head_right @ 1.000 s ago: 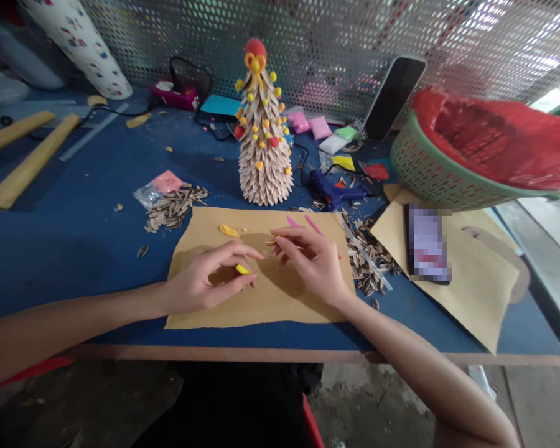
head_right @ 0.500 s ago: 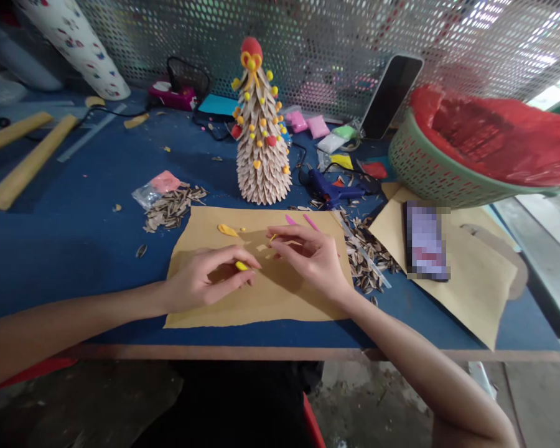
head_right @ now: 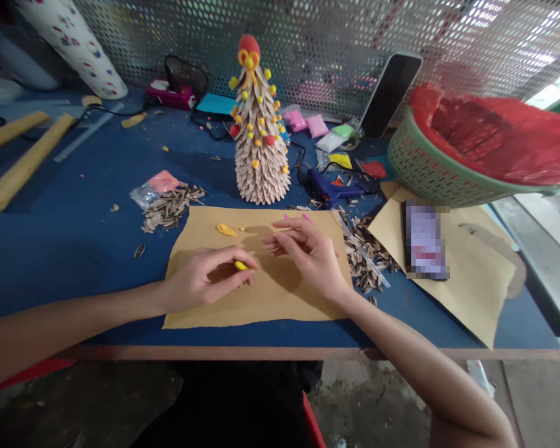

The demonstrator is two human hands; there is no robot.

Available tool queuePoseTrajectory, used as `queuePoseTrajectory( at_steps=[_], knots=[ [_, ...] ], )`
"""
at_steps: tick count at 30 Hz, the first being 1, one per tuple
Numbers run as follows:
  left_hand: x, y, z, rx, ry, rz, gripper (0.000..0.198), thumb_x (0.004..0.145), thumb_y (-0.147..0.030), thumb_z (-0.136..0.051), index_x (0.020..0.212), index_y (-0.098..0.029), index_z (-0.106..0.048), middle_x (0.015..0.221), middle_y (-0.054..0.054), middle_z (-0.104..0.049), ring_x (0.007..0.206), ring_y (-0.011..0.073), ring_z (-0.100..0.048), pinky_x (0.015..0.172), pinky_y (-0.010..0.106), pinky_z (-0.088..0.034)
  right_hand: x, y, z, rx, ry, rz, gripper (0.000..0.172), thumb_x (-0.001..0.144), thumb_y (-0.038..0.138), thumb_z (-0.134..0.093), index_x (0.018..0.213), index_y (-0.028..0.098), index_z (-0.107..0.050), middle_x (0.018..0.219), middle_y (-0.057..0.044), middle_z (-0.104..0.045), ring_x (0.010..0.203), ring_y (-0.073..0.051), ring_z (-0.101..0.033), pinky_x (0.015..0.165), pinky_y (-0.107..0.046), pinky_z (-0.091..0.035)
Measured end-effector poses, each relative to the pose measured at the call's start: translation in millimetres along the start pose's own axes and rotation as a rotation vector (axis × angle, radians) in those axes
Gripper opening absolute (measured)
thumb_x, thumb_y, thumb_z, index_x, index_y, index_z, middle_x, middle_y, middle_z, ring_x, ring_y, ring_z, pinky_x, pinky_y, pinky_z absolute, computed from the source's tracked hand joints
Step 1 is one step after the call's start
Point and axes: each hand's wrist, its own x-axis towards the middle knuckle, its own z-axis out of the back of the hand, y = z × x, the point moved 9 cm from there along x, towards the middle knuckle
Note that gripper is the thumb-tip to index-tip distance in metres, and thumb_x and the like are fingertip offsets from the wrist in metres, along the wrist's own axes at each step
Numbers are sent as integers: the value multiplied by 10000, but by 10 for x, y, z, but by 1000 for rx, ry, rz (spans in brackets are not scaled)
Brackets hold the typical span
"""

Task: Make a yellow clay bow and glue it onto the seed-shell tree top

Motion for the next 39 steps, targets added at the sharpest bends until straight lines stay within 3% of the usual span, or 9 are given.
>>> queuePoseTrajectory(
  at_steps=[4,8,16,24,28,31,35,39],
  knots=[
    [2,9,1,-8,-1,10,134,953,-246,-552,1019,-166,-636,826,22,-738,677,112,-687,601,198,-513,-5,29,14,5,-17,-19,239,876,402,-724,858,170,-674,741,-51,-775,638,-152,-747,621,-268,-647],
    [0,1,1,7,2,26,128,956,-244,-553,1006,-166,-642,825,19,-734,679,110,-682,603,198,-502,7,30,15,37,-10,-40,275,860,434,-736,816,168,-685,684,-37,-751,530,-127,-696,535,-253,-624],
    [10,-13,12,16,-7,3,124,955,-232,-542,996,-166,-639,823,21,-728,688,114,-679,606,206,-499,40,-11,64,57,-14,-16,242,857,351,-747,1030,187,-711,923,-55,-796,785,-149,-765,711,-276,-658],
    [2,1,5,24,-5,8,104,952,-215,-558,992,-172,-643,810,5,-727,657,103,-668,594,194,-490,7,41,78,0,-54,-15,169,767,285,-830,823,176,-714,739,-34,-780,649,-140,-740,582,-224,-609],
    [5,-84,55,133,-81,-100,102,968,-222,-577,953,-179,-667,826,10,-732,684,109,-671,610,204,-479,14,45,75,9,-47,-26,228,803,345,-802,726,174,-670,645,-16,-736,556,-116,-692,546,-219,-594],
    [1,-163,102,203,-146,-175,104,975,-220,-583,957,-180,-678,866,23,-737,741,123,-680,658,220,-484,33,29,63,38,-21,-31,242,857,402,-740,805,170,-695,727,-35,-750,593,-124,-701,547,-237,-611],
    [21,-160,107,243,-132,-133,112,977,-200,-577,951,-168,-681,884,31,-742,759,128,-682,653,218,-476,46,-5,27,71,19,-40,262,876,406,-716,976,164,-721,879,-71,-768,734,-148,-730,589,-252,-632],
    [24,-179,122,239,-141,-132,118,970,-185,-577,948,-163,-690,898,29,-749,777,130,-690,641,209,-475,32,-31,31,58,-6,-68,266,778,379,-818,855,168,-676,761,-38,-735,674,-139,-700,528,-218,-589]
  ],
)
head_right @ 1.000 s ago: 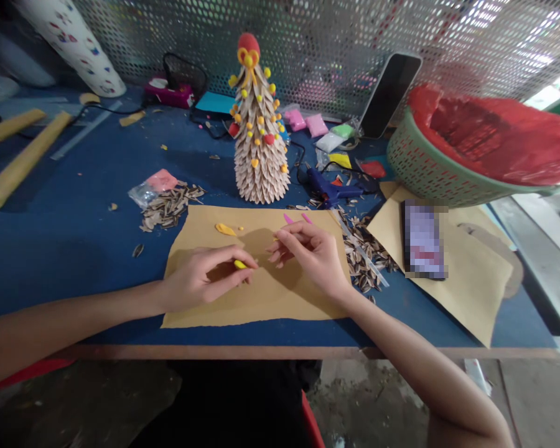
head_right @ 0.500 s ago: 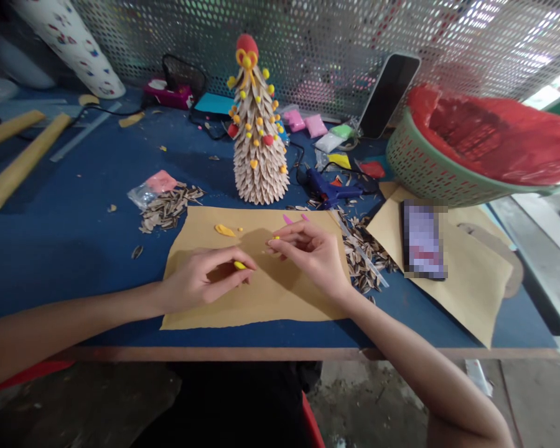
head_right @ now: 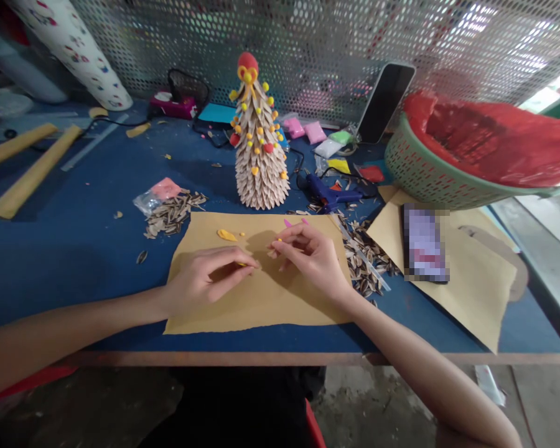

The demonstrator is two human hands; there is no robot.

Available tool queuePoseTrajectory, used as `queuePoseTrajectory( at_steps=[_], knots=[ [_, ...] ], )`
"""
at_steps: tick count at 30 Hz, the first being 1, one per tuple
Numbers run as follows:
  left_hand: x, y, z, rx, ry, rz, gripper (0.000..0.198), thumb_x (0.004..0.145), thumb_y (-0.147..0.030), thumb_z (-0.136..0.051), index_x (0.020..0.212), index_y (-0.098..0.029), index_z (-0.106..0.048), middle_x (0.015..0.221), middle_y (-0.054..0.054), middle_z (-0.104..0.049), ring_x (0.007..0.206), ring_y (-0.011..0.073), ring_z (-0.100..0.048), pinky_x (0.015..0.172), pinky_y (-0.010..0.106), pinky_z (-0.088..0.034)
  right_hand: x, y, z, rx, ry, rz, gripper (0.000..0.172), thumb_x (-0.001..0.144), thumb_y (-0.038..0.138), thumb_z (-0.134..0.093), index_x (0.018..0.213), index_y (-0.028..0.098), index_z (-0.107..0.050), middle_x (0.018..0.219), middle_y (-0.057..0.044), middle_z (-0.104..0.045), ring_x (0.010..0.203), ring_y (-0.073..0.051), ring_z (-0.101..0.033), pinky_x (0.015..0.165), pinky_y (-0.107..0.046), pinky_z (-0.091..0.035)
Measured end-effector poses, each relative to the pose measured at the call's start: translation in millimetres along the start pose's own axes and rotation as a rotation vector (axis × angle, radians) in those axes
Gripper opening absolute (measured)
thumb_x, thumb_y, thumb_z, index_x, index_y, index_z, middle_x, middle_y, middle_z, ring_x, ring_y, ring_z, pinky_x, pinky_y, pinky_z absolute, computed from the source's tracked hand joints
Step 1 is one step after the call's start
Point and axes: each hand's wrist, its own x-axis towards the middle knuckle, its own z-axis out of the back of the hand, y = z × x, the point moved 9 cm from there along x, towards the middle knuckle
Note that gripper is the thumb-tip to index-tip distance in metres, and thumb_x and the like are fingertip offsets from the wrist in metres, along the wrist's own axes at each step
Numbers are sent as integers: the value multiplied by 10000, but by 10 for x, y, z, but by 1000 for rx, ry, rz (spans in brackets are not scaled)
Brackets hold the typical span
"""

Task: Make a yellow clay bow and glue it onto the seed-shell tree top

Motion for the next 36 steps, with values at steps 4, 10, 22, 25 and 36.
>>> queuePoseTrajectory(
  at_steps=[4,10,22,25,36],
  knots=[
    [-5,14,-6,-8,-4,10,114,960,-169,-583,942,-160,-696,870,15,-744,750,119,-681,621,197,-471,-18,-11,-23,5,16,-44,327,771,422,-820,751,179,-603,672,-4,-687,539,-105,-631,479,-211,-541],
    [1,32,-23,-13,-5,3,104,961,-169,-588,956,-160,-691,881,13,-735,750,111,-672,622,194,-474,-10,9,-72,-41,83,-33,289,849,442,-738,808,179,-627,727,-9,-691,566,-94,-616,512,-211,-527],
    [-71,-146,-4,277,-78,-277,133,979,-195,-590,860,-136,-604,754,17,-652,664,117,-624,623,218,-505,-96,148,-126,-558,97,282,125,920,288,-655,856,184,-680,789,-19,-687,650,-107,-609,573,-221,-500],
    [-102,-239,-40,412,-66,-418,108,993,-143,-544,898,-126,-591,788,36,-689,721,141,-674,684,249,-555,-134,183,-183,-662,122,384,79,944,231,-626,921,183,-684,838,-30,-702,703,-119,-627,614,-236,-507],
    [-249,-292,-215,840,8,-709,200,957,-61,-478,997,-71,-674,1081,154,-753,934,225,-728,831,353,-630,-185,177,-298,-798,211,608,217,961,124,-550,1093,202,-703,1104,-120,-690,1022,-206,-674,862,-365,-592]
  ],
)
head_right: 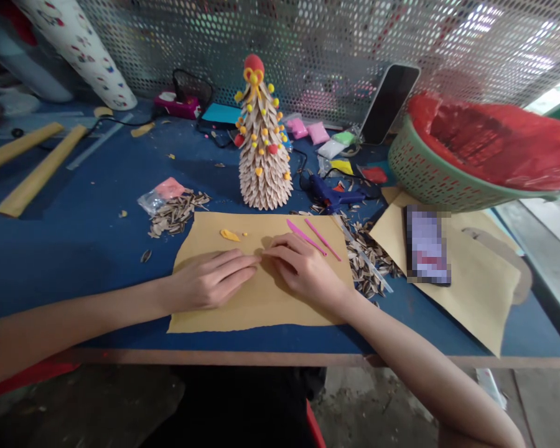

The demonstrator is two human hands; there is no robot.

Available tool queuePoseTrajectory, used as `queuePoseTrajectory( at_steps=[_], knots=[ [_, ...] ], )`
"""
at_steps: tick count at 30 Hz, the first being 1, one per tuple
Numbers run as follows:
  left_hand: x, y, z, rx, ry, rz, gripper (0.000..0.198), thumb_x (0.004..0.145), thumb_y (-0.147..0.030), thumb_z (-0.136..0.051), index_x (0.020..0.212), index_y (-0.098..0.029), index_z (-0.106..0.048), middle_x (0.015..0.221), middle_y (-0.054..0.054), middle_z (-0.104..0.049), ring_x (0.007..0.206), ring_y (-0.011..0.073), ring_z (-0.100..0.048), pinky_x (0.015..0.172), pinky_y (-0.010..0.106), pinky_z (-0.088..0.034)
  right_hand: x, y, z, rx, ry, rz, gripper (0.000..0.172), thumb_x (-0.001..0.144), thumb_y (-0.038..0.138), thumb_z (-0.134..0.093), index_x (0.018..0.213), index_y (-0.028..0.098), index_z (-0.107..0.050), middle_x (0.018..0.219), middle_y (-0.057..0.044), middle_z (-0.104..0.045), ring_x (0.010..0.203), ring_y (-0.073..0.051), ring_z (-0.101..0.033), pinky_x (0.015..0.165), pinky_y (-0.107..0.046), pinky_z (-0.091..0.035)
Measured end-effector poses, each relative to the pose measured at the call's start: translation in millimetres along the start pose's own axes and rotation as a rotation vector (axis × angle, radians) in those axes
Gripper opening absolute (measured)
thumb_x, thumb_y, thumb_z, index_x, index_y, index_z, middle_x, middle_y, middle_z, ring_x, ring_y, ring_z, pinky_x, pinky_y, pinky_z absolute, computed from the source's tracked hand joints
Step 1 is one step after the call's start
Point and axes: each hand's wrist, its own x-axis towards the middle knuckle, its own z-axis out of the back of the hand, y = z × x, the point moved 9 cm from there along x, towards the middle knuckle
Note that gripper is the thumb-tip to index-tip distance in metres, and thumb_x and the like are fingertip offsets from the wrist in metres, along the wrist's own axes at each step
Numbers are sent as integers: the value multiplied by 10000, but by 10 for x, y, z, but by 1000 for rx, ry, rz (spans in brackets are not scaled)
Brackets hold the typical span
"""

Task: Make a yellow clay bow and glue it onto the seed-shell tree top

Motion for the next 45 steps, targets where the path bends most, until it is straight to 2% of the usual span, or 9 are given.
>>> queuePoseTrajectory(
  at_steps=[8,12,17,21,26,33,36,41,45],
  knots=[
    [0,35,-86,-94,75,36,280,954,-72,-451,1108,-13,-678,1163,175,-729,1025,256,-688,881,378,-605,46,-94,128,32,-18,-90,213,961,172,-585,1108,228,-728,1060,-60,-773,988,-180,-730,895,-340,-614],
    [-2,36,-96,-123,86,39,298,937,-58,-449,1119,4,-677,1190,188,-718,1034,264,-682,868,381,-600,19,-11,209,-74,-62,37,318,959,116,-550,1224,225,-686,1083,-72,-771,997,-187,-735,894,-345,-623],
    [-23,17,-95,-122,50,32,305,951,-122,-472,1112,29,-681,1158,205,-728,1034,285,-687,909,411,-584,-27,205,66,-190,154,253,461,957,125,-571,1413,193,-550,1289,-124,-706,1224,-247,-666,1037,-430,-582],
    [-36,-33,-127,-65,71,-13,282,955,-129,-518,1131,26,-674,1199,217,-714,1080,282,-686,922,397,-574,-98,296,79,-235,199,364,544,930,129,-621,1459,139,-497,1290,-151,-702,1255,-256,-647,1055,-418,-576],
    [-38,-19,-118,-52,74,5,266,962,-141,-507,1097,-11,-696,1210,193,-718,1008,256,-699,870,367,-590,-136,198,60,-298,276,309,615,964,240,-598,1530,127,-386,1453,-169,-572,1424,-287,-476,1160,-504,-460],
    [-36,-7,-110,-95,68,26,251,958,-128,-519,1099,-11,-690,1184,194,-727,1017,255,-700,871,371,-585,-153,139,56,-340,310,278,553,979,280,-573,1505,174,-439,1506,-134,-519,1473,-276,-397,1211,-518,-378],
    [-37,-1,-116,-105,75,31,255,955,-127,-529,1115,1,-681,1215,207,-712,1030,268,-701,854,379,-590,-141,139,105,-349,280,278,524,981,237,-556,1494,193,-457,1488,-125,-541,1467,-269,-409,1236,-543,-321],
    [-42,-21,-125,-113,87,5,249,955,-114,-534,1116,14,-675,1208,223,-710,1061,287,-700,881,404,-587,-123,136,100,-323,291,250,530,987,288,-550,1489,143,-462,1512,-156,-505,1480,-282,-384,1225,-529,-342],
    [-28,-19,-114,-126,87,2,258,941,-93,-553,1144,25,-662,1214,229,-707,1122,290,-687,940,409,-572,-129,196,104,-250,299,300,488,978,215,-538,1463,189,-500,1422,-108,-614,1452,-262,-433,1254,-571,-245]
  ],
)
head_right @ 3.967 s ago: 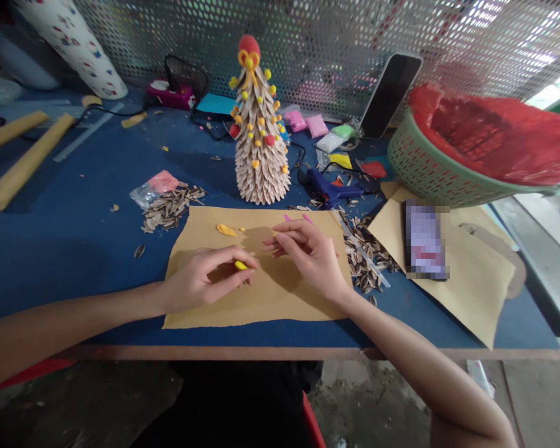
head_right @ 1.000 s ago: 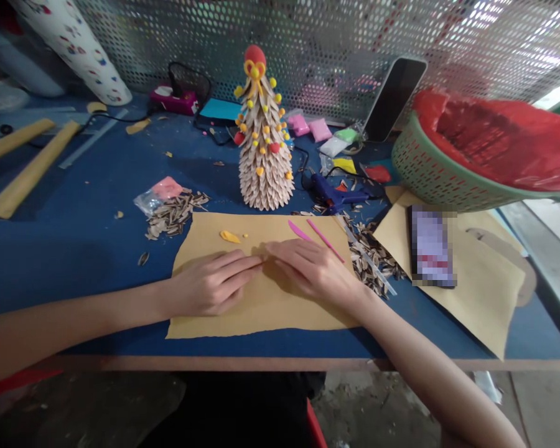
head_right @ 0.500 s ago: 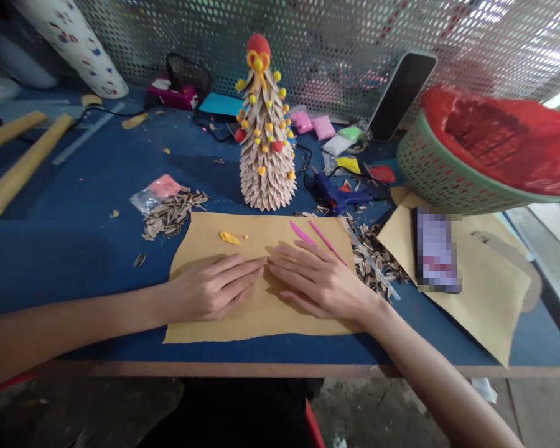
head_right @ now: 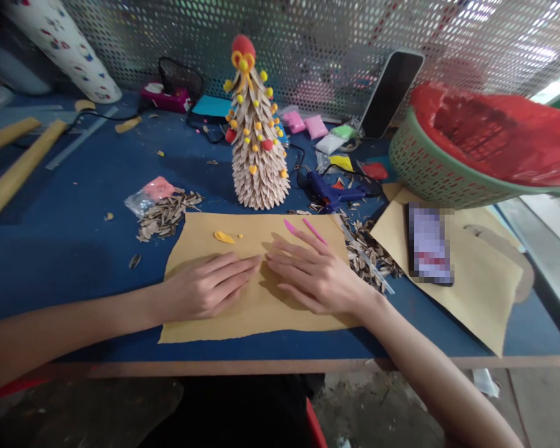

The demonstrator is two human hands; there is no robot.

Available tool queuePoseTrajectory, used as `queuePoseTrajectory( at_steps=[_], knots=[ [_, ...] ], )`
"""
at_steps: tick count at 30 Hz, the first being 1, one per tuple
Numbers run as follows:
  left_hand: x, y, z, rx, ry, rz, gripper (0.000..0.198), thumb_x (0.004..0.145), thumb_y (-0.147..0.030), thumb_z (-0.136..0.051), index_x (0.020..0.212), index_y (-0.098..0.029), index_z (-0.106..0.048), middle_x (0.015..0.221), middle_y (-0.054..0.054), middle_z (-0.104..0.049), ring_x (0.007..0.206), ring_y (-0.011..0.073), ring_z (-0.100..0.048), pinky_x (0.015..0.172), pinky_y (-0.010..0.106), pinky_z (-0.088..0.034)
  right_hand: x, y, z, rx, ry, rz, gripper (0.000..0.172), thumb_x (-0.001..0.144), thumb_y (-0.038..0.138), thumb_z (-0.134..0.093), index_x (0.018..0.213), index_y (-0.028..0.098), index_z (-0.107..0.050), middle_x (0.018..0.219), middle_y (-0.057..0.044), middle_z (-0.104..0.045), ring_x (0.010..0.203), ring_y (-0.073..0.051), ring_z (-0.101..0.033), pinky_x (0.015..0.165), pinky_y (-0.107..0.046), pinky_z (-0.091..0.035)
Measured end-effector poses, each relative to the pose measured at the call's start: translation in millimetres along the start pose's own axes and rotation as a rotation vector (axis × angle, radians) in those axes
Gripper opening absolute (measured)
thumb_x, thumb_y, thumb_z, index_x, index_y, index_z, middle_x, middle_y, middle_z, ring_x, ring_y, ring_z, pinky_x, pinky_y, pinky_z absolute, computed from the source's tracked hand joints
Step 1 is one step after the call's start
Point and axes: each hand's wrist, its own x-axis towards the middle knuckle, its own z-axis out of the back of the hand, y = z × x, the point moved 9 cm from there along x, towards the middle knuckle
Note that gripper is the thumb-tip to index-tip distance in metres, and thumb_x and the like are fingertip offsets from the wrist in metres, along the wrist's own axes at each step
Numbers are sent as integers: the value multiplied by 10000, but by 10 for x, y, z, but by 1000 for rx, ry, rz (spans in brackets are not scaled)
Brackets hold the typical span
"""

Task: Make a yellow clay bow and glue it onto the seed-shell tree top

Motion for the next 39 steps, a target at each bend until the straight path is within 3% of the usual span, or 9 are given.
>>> queuePoseTrajectory(
  at_steps=[4,8,12,16,20,24,27,32,39],
  knots=[
    [18,0,25,23,-16,-4,238,954,-94,-521,1093,3,-688,1182,202,-728,1064,269,-710,909,393,-590,-30,-65,8,-29,6,-40,505,982,235,-539,1478,166,-478,1473,-136,-557,1482,-291,-374,1248,-603,-231],
    [14,3,27,32,-17,-3,249,960,-95,-504,1098,-7,-691,1205,193,-721,1065,263,-711,913,391,-593,-65,-39,26,-45,-10,20,488,982,228,-539,1466,189,-492,1427,-114,-608,1453,-277,-429,1251,-595,-241],
    [4,12,22,-6,-13,6,241,945,-95,-535,1110,-5,-685,1207,208,-717,1098,275,-700,926,405,-582,-71,-112,20,-50,4,-59,504,992,278,-536,1484,190,-470,1501,-130,-527,1488,-278,-363,1249,-579,-259],
    [4,15,17,-5,-13,9,241,946,-93,-534,1118,-12,-682,1221,205,-711,1098,270,-700,929,406,-583,-61,-26,39,-14,-16,26,459,990,221,-524,1449,197,-510,1400,-107,-634,1432,-257,-464,1254,-589,-230],
    [15,18,31,13,-29,14,237,962,-108,-512,1095,-38,-694,1189,179,-731,1081,249,-706,923,379,-590,-43,-55,1,-23,20,-21,471,1003,263,-518,1464,171,-487,1488,-137,-542,1475,-263,-393,1262,-579,-209],
    [32,7,44,48,-43,3,250,962,-93,-491,1086,-20,-696,1176,169,-738,1058,248,-715,918,370,-594,-34,36,50,-13,-22,65,400,988,210,-537,1382,153,-562,1391,-139,-635,1415,-261,-488,1258,-604,-203],
    [40,-1,44,44,-45,-10,260,960,-95,-487,1071,3,-701,1158,173,-744,1052,265,-716,921,377,-592,-21,54,21,-3,17,70,404,986,224,-551,1375,116,-562,1409,-169,-612,1400,-254,-507,1266,-578,-196],
    [31,19,47,50,-52,15,266,968,-101,-476,1065,-16,-709,1181,162,-738,1028,244,-720,914,364,-595,-26,68,112,-14,-94,85,331,951,185,-606,1279,153,-631,1252,-138,-724,1304,-251,-607,1249,-570,-274],
    [-2,12,-1,29,-19,14,267,966,-117,-509,1121,-1,-691,1220,188,-717,1108,255,-698,974,381,-568,-9,32,43,-8,-141,39,354,935,125,-621,1289,130,-608,1251,-157,-721,1256,-230,-647,1179,-509,-418]
  ],
)
